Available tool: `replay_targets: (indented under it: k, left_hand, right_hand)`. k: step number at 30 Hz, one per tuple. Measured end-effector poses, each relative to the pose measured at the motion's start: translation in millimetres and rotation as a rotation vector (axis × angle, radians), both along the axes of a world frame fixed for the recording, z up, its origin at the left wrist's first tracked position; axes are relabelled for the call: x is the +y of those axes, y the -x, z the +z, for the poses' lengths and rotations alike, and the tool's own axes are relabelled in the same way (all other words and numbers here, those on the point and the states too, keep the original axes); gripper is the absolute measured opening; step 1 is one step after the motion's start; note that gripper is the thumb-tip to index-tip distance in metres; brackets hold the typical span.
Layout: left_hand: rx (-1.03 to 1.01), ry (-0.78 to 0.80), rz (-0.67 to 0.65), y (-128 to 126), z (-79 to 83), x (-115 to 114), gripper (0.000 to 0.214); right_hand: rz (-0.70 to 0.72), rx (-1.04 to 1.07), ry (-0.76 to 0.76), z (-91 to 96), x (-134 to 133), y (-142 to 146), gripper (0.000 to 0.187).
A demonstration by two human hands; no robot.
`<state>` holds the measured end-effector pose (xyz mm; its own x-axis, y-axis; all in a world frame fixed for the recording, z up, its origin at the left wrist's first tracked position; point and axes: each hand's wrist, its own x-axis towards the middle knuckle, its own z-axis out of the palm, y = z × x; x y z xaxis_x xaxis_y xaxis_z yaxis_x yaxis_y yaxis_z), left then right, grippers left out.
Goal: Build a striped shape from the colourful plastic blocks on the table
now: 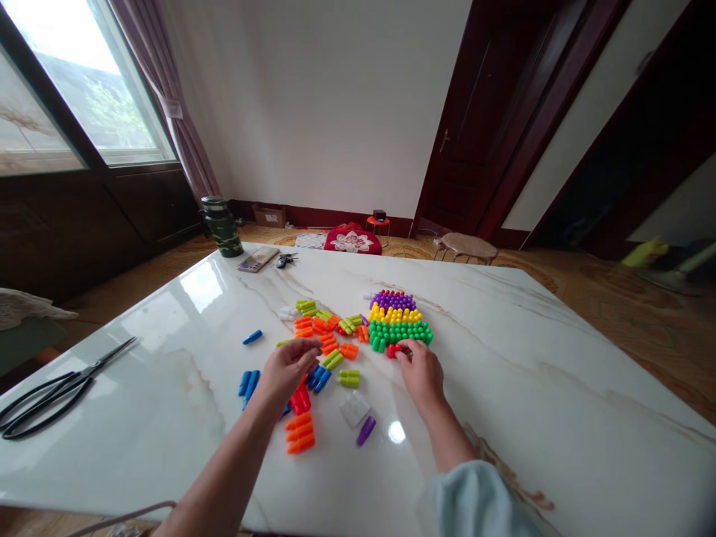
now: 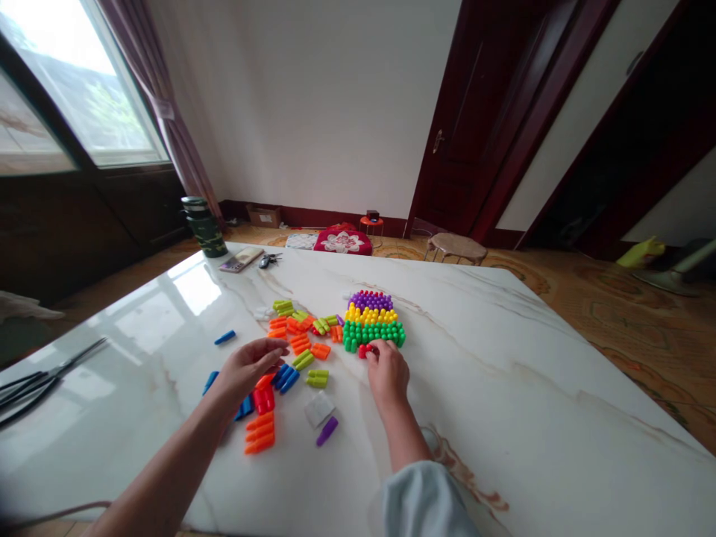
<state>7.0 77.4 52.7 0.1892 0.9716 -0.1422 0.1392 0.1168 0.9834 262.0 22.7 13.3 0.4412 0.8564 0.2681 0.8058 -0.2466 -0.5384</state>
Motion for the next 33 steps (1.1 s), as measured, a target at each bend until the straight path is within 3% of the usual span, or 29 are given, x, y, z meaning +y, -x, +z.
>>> replay_targets:
  k: [7, 15, 25, 33]
  left_hand:
    - [-0.035, 0.022, 0.026, -4.7, 4.4, -2.8, 0.047]
    - [-0.040, 0.027, 0.039, -4.4, 7.9, -2.8, 0.047]
    - [-0.010, -0.009, 0.005, -0.9, 3.1, -0.8, 0.042]
    - [-0.003, -0.001, 0.000, -0.7, 2.2, 0.1, 0.044]
  right_hand:
    - [0.118, 0.101, -0.076, -9.0, 3.3, 6.4, 0.008]
    - [0.117, 0.105, -0.103, -11.4, 7.1, 12.9, 0.008]
    - [0.043, 0.027, -0.028, -0.5, 2.6, 22.0, 0.008]
    - [-0.058, 0.005, 0.000, -0.5, 2.6, 3.0, 0.010]
